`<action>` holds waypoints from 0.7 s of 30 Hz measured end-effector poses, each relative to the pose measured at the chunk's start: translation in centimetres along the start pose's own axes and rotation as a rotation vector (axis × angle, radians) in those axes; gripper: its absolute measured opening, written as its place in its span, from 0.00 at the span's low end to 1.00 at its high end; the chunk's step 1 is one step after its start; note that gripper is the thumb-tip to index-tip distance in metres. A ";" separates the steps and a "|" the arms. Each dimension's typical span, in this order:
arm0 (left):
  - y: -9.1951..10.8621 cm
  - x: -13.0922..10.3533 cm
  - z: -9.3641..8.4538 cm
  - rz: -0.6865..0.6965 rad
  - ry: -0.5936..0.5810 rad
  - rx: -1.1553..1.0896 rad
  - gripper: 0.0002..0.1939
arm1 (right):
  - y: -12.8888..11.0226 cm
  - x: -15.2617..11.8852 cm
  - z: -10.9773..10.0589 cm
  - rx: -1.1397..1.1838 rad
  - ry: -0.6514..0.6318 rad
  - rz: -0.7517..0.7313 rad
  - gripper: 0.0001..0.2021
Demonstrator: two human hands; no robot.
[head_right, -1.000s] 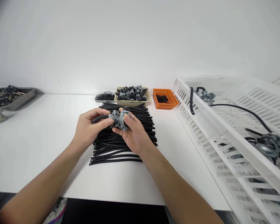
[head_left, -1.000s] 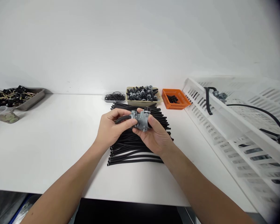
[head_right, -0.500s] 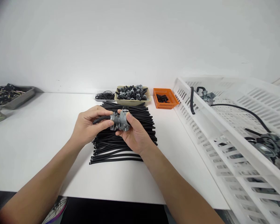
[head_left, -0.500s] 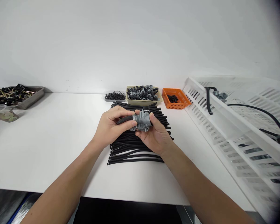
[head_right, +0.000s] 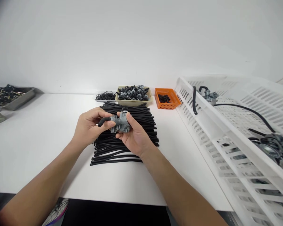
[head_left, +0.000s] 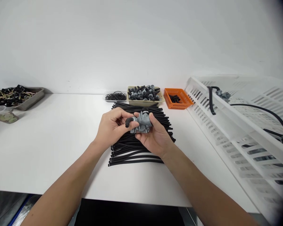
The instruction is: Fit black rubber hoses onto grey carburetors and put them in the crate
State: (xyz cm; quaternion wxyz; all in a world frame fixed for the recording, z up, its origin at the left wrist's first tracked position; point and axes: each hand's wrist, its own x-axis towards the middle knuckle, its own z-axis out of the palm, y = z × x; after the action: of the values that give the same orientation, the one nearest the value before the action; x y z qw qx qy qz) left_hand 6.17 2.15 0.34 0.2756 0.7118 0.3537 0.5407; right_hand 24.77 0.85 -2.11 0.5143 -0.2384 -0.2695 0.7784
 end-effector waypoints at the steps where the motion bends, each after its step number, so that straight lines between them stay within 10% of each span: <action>1: 0.1 -0.1 0.2 -0.004 0.024 0.009 0.08 | 0.0 0.0 0.0 0.000 0.000 -0.014 0.24; 8: 1.0 -0.4 0.2 0.118 -0.025 -0.003 0.14 | -0.5 0.0 0.1 0.033 -0.037 -0.033 0.19; 21: 1.4 -0.5 0.5 -0.101 0.043 -0.175 0.23 | -0.3 -0.2 0.5 0.082 0.006 0.025 0.18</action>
State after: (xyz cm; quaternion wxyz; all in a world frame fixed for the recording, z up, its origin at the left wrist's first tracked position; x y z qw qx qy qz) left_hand 6.89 0.93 1.01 0.3558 0.6546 0.3465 0.5699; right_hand 24.70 0.72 -1.54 0.5148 -0.2229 -0.2327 0.7945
